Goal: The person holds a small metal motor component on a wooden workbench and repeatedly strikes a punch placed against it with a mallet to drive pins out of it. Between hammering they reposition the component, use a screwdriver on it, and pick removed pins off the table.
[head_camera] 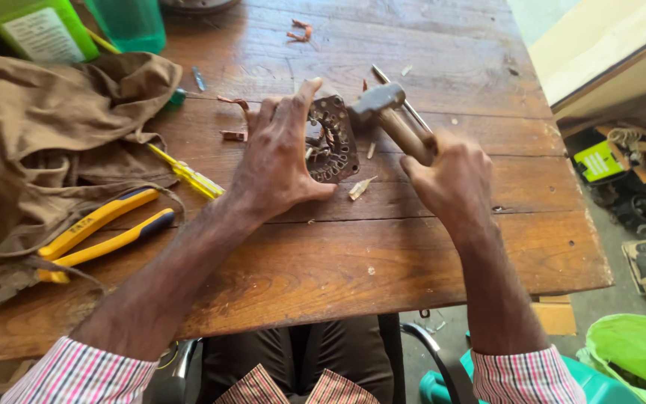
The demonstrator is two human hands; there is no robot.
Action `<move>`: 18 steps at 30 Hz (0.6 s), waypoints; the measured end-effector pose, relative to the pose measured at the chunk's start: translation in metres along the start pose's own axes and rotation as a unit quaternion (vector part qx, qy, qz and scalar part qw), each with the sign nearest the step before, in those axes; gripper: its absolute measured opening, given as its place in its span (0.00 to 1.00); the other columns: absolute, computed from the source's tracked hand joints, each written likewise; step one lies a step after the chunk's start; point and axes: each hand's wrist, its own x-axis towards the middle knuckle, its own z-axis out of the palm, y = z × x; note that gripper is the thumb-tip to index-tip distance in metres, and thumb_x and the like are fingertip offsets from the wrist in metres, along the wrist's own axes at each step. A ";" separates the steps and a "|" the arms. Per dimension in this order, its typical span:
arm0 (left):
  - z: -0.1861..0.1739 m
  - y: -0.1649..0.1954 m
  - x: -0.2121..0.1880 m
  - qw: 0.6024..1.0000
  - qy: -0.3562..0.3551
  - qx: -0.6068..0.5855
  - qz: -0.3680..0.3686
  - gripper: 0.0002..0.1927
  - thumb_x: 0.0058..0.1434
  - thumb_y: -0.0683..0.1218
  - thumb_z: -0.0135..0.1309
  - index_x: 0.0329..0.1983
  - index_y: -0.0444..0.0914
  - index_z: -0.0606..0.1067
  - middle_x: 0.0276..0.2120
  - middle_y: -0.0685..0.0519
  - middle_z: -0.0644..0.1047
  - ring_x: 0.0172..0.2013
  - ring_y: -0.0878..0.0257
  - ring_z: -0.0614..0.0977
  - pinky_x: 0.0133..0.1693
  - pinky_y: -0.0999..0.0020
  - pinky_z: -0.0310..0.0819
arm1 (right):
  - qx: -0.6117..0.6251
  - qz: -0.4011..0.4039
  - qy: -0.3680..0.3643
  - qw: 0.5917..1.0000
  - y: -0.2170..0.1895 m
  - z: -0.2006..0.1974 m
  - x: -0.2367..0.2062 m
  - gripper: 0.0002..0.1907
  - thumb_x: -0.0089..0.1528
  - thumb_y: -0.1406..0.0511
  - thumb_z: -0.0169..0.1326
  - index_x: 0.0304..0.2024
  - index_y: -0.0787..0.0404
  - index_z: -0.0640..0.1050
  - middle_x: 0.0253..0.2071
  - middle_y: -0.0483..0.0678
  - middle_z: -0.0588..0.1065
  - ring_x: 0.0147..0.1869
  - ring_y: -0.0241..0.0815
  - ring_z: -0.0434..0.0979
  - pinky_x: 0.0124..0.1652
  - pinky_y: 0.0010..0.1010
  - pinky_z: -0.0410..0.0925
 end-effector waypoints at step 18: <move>-0.005 0.012 -0.003 0.994 -0.017 0.079 0.072 0.74 0.33 0.60 0.81 0.75 0.34 0.47 0.57 0.42 0.71 0.58 0.48 0.70 0.64 0.49 0.59 | 0.157 -0.377 0.208 0.889 -0.058 0.056 0.009 0.08 0.70 0.71 0.61 0.49 0.67 0.76 0.51 0.55 0.74 0.56 0.53 0.75 0.55 0.44 0.71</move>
